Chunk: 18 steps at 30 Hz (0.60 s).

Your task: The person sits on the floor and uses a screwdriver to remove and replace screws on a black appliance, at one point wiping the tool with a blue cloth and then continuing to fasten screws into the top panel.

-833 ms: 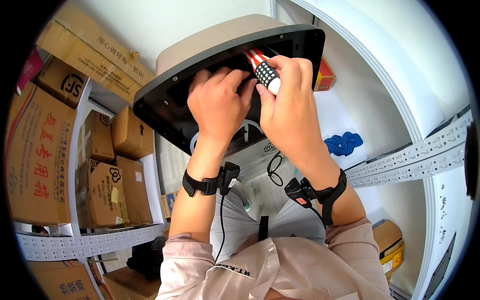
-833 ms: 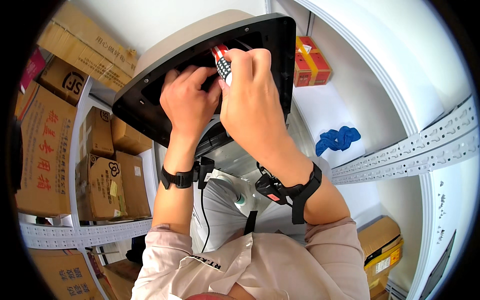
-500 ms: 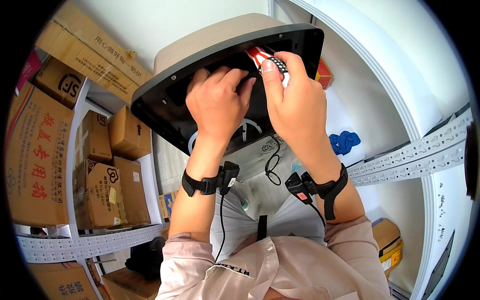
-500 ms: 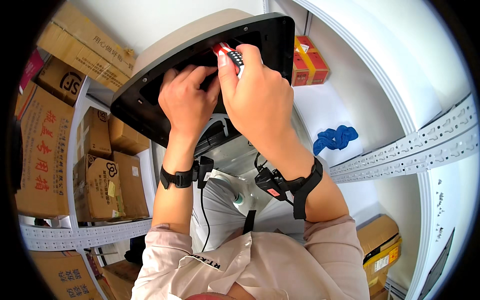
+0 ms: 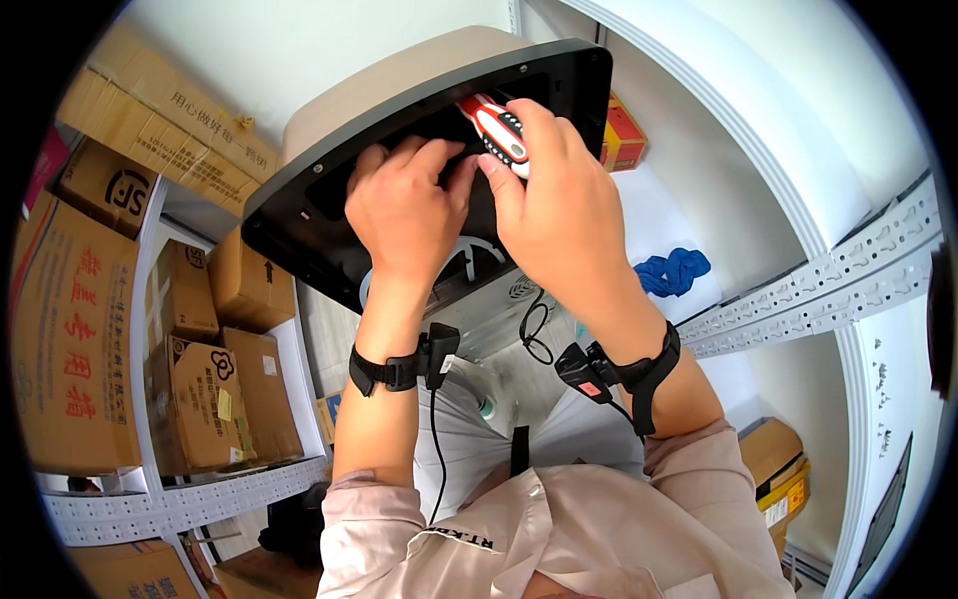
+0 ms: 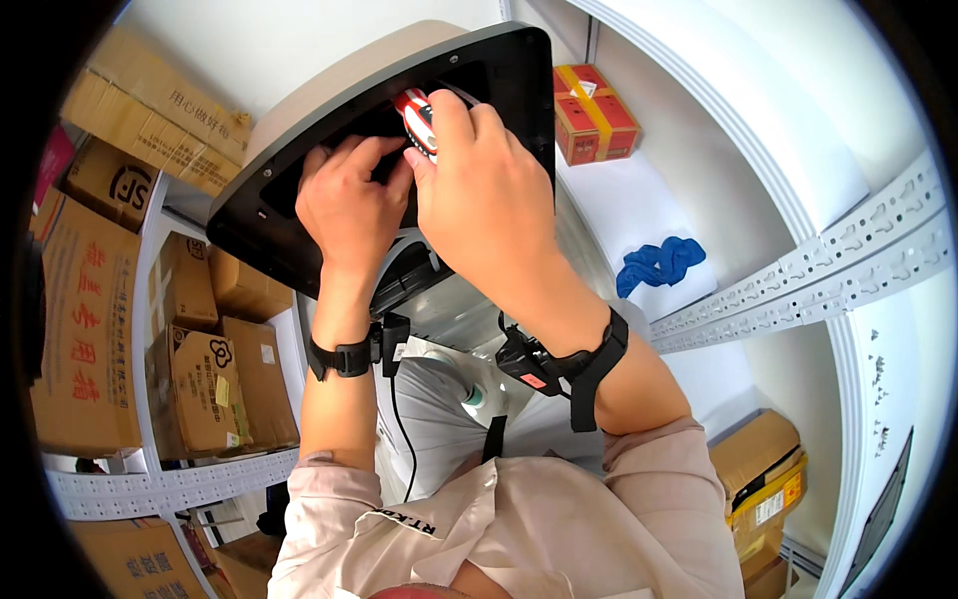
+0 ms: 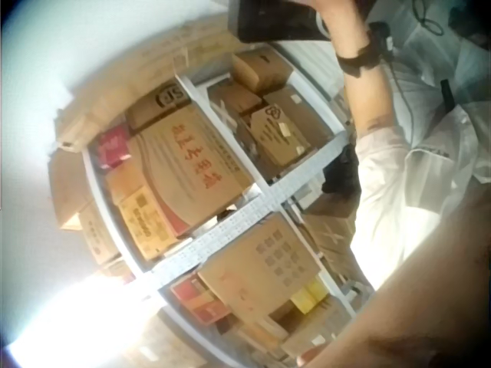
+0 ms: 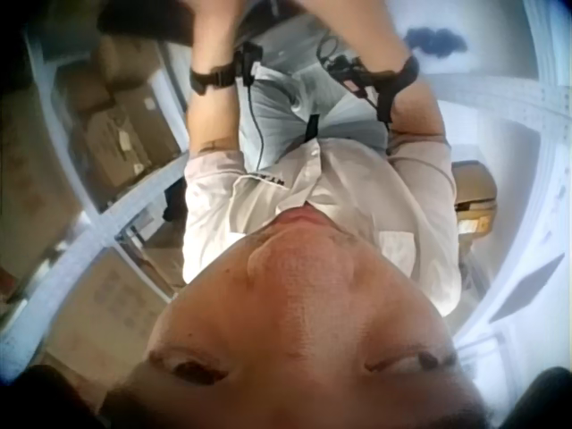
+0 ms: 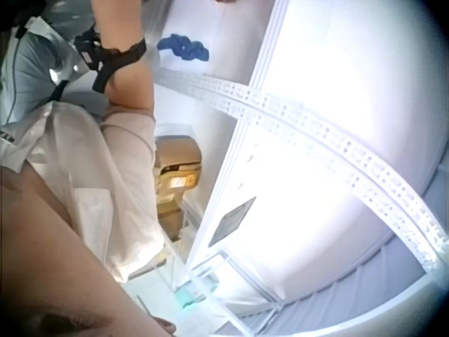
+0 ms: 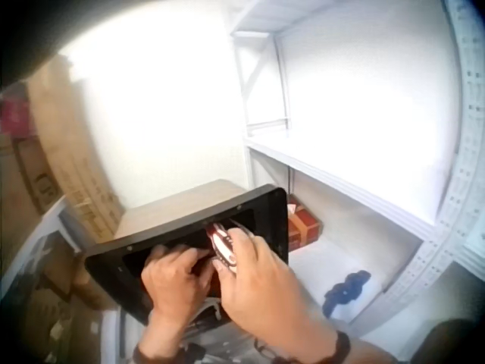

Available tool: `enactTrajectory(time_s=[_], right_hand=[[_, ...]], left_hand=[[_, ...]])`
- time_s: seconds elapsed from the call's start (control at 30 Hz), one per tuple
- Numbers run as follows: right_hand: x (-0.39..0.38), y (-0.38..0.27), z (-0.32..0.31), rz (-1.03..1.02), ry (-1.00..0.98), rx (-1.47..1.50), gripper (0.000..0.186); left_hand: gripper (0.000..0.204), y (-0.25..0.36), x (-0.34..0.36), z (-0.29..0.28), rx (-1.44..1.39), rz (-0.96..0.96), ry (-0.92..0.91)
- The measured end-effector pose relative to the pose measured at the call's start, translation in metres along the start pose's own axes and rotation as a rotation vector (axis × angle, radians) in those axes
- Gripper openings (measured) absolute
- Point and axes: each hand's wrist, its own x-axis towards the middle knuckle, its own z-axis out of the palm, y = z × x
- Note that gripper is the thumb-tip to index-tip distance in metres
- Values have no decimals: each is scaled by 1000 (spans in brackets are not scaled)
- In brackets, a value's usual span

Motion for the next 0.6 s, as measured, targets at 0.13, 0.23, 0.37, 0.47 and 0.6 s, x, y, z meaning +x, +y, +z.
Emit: enactTrajectory(time_s=[0.13, 0.23, 0.37, 0.47, 0.6], right_hand=[[-5, 3, 0, -6, 15, 47, 46], [-7, 6, 0, -26, 45, 63, 47], [-12, 5, 1, -45, 26, 12, 47], [-13, 6, 1, -59, 52, 19, 49], [-16, 5, 0, -17, 8, -8, 48]], left_hand=[[14, 4, 0, -1, 8, 2, -6], [15, 6, -2, 0, 8, 3, -5], [15, 8, -1, -3, 15, 5, -7], [14, 7, -1, -3, -6, 11, -1], [14, 7, -1, -3, -5, 14, -2]])
